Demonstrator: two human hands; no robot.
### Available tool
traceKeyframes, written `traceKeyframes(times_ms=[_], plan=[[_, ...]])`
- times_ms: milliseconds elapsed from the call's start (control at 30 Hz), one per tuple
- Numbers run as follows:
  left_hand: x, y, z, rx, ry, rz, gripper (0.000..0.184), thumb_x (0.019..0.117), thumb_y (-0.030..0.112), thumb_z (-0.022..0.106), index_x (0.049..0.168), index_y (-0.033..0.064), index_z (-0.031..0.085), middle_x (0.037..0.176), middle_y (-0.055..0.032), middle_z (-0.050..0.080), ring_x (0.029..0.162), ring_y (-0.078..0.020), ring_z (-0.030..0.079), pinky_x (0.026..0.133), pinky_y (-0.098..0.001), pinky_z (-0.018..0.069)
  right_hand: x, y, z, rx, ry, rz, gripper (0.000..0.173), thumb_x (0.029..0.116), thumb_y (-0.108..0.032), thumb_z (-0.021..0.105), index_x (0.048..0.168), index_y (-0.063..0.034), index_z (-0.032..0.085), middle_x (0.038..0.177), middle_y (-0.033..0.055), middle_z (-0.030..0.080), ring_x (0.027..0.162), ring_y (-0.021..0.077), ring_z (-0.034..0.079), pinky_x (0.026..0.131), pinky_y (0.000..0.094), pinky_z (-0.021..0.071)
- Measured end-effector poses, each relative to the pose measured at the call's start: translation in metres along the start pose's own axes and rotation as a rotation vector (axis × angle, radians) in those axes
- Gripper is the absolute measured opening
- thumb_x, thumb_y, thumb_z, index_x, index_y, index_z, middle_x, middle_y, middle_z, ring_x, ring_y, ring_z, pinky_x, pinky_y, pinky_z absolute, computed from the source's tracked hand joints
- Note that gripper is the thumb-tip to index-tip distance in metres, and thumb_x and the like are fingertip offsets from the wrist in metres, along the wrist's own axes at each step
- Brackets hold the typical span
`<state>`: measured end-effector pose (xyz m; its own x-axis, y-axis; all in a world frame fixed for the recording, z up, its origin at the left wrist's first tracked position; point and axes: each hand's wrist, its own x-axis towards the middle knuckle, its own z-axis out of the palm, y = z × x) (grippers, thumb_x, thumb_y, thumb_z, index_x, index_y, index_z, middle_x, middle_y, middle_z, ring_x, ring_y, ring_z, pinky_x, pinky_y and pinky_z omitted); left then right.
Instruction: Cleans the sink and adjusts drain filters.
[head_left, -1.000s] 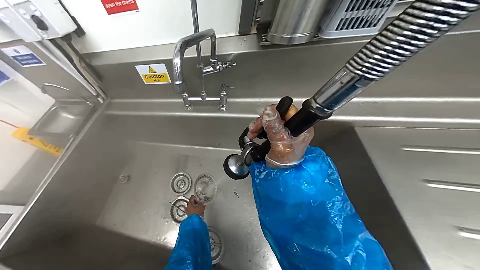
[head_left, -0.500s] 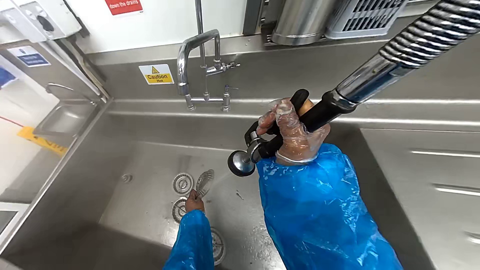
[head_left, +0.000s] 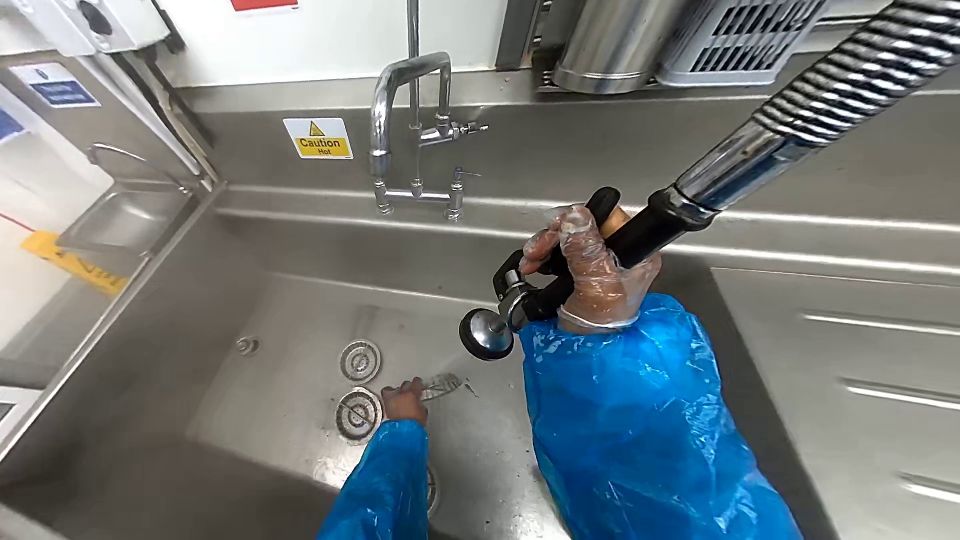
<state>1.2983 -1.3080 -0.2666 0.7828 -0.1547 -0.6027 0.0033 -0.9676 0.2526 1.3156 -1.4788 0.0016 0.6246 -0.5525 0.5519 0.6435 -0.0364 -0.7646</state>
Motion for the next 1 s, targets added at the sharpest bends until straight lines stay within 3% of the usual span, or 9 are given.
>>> traceKeyframes(times_ms=[67, 267, 500, 700, 800, 867, 933, 1000], plan=[[0.005, 0.004, -0.008, 0.071, 0.054, 0.116, 0.049, 0.0983, 0.009, 0.053, 0.147, 0.0171, 0.057, 0.138, -0.0119, 0.065, 0.132, -0.0327, 0.057, 0.119, -0.0553, 0.0281, -0.003, 0.001, 0.000, -0.018, 0.001, -0.006, 0.011, 0.0954, -0.009, 0.060, 0.090, -0.0183, 0.061, 0.069, -0.0112, 0.070, 0.058, 0.0028, 0.068, 0.056, 0.0195, 0.0593], [0.008, 0.004, -0.024, 0.261, 0.061, 0.207, 0.046, 0.0966, 0.004, 0.054, 0.139, 0.0181, 0.063, 0.137, -0.0122, 0.064, 0.126, -0.0333, 0.059, 0.112, -0.0598, 0.0344, 0.001, -0.004, 0.000, -0.042, 0.035, 0.000, 0.011, 0.0948, -0.008, 0.060, 0.089, -0.0175, 0.062, 0.068, -0.0110, 0.070, 0.057, 0.0026, 0.067, 0.056, 0.0189, 0.0590], [-0.017, -0.014, -0.019, 0.224, 0.136, 0.213, 0.040, 0.0962, 0.001, 0.053, 0.130, 0.0141, 0.069, 0.131, -0.0128, 0.068, 0.122, -0.0337, 0.062, 0.109, -0.0589, 0.0363, 0.003, -0.001, -0.008, -0.047, 0.011, 0.024, 0.012, 0.0962, -0.007, 0.057, 0.090, -0.0178, 0.060, 0.069, -0.0108, 0.070, 0.058, 0.0035, 0.068, 0.057, 0.0187, 0.0596], [-0.028, -0.007, -0.011, 0.175, 0.199, 0.349, 0.037, 0.0948, -0.001, 0.054, 0.125, 0.0102, 0.072, 0.123, -0.0143, 0.071, 0.116, -0.0336, 0.065, 0.111, -0.0580, 0.0346, -0.003, 0.003, 0.008, -0.020, -0.009, 0.069, 0.014, 0.0962, -0.008, 0.057, 0.089, -0.0187, 0.060, 0.067, -0.0115, 0.070, 0.057, 0.0023, 0.067, 0.055, 0.0182, 0.0587], [-0.025, -0.010, -0.001, 0.068, 0.497, 0.467, 0.028, 0.0879, -0.005, 0.061, 0.106, 0.0075, 0.079, 0.102, -0.0147, 0.076, 0.097, -0.0348, 0.072, 0.100, -0.0591, 0.0441, -0.002, 0.005, 0.007, -0.032, -0.025, 0.054, 0.014, 0.0960, -0.007, 0.057, 0.089, -0.0182, 0.060, 0.068, -0.0112, 0.070, 0.057, 0.0026, 0.067, 0.056, 0.0182, 0.0589], [-0.029, -0.012, -0.002, 0.029, 0.605, 0.554, 0.025, 0.0846, -0.007, 0.064, 0.099, 0.0058, 0.079, 0.098, -0.0145, 0.077, 0.093, -0.0345, 0.073, 0.099, -0.0597, 0.0459, 0.000, 0.006, 0.004, -0.063, -0.030, 0.042, 0.013, 0.0965, -0.008, 0.057, 0.090, -0.0192, 0.060, 0.070, -0.0127, 0.070, 0.059, 0.0018, 0.068, 0.058, 0.0178, 0.0591], [-0.026, -0.014, 0.006, 0.010, 0.825, 0.680, 0.021, 0.0746, -0.007, 0.070, 0.086, 0.0091, 0.078, 0.086, -0.0103, 0.076, 0.081, -0.0302, 0.074, 0.089, -0.0572, 0.0524, 0.003, 0.008, -0.001, -0.086, -0.021, 0.039, 0.013, 0.0973, -0.008, 0.056, 0.091, -0.0190, 0.059, 0.070, -0.0128, 0.070, 0.059, 0.0019, 0.068, 0.059, 0.0179, 0.0596], [-0.022, -0.017, 0.009, -0.017, 0.888, 0.691, 0.020, 0.0727, -0.007, 0.070, 0.082, 0.0091, 0.077, 0.082, -0.0105, 0.076, 0.075, -0.0299, 0.073, 0.082, -0.0559, 0.0540, 0.005, 0.007, -0.008, -0.086, -0.017, 0.053, 0.012, 0.0972, -0.008, 0.056, 0.092, -0.0179, 0.059, 0.070, -0.0116, 0.071, 0.060, 0.0031, 0.068, 0.059, 0.0187, 0.0598]])
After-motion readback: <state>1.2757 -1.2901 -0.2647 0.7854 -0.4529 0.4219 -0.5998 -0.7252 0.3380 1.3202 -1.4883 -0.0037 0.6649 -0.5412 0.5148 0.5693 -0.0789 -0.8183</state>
